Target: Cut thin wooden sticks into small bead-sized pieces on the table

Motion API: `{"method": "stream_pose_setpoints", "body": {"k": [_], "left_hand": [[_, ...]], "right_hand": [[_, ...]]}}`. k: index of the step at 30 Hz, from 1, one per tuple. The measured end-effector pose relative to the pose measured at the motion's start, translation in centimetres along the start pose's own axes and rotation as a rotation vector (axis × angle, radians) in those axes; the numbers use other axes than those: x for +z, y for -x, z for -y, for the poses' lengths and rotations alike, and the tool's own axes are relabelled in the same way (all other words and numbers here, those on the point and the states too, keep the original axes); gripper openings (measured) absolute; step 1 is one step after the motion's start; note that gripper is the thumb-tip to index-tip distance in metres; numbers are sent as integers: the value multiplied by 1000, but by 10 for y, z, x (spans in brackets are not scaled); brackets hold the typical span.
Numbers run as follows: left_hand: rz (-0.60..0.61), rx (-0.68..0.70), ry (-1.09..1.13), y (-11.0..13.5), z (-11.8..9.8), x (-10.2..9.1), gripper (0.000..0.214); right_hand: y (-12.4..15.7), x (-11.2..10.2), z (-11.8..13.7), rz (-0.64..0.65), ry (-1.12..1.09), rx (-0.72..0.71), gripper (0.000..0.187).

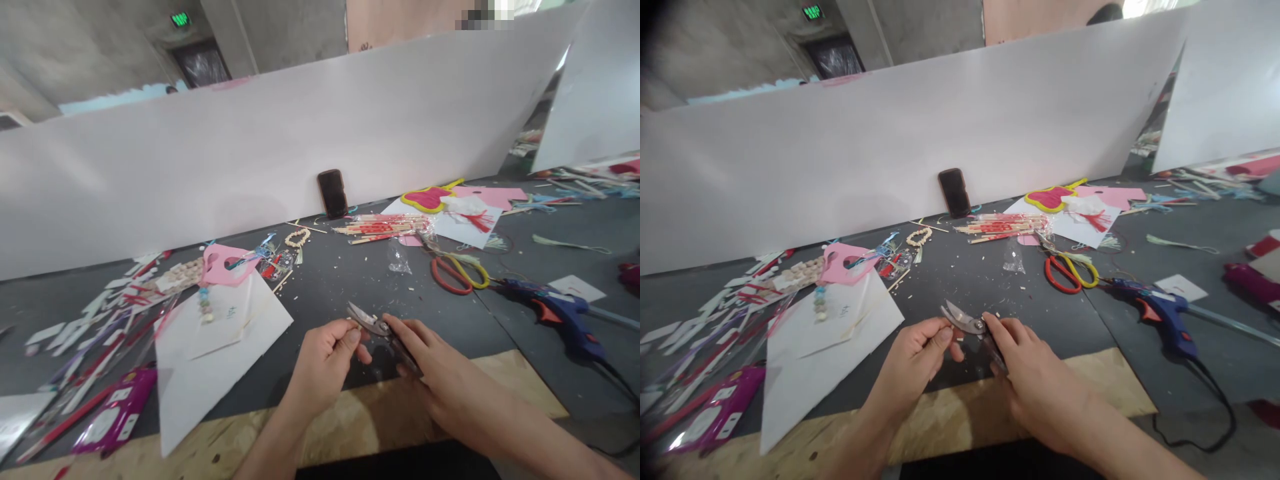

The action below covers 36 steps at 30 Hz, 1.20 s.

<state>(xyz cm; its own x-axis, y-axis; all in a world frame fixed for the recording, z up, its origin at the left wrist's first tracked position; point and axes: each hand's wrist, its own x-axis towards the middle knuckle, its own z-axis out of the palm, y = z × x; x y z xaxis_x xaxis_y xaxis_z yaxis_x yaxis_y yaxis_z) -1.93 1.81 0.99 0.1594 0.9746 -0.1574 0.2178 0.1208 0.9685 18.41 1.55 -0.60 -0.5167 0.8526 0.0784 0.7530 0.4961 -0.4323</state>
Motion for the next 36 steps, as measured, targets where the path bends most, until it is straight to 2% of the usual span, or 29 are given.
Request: {"method": "stream_pose_setpoints", "body": {"k": [8,17,24,27,32,36], "left_hand": [[-5,23,-8,-2,2,0,31],[-10,41,-15,-2,2,1,31],[-2,65,-30,-2,2,1,28],[-8,67,-20,-2,2,1,28],[35,20,82,-1,-2,2,30],[94,-28,171,-1,-3,3,32]], "right_hand": [[-4,-15,2,123,-115,-2,55],[-10,-34,8,255,-162,21,55],[-11,-38,2,309,-205,3,58],[-10,-32,0,266,-191,-12,57],[-7,-16,0,72,-121,-19,59],[-5,-11,-1,33,-58,-12,60]]}}
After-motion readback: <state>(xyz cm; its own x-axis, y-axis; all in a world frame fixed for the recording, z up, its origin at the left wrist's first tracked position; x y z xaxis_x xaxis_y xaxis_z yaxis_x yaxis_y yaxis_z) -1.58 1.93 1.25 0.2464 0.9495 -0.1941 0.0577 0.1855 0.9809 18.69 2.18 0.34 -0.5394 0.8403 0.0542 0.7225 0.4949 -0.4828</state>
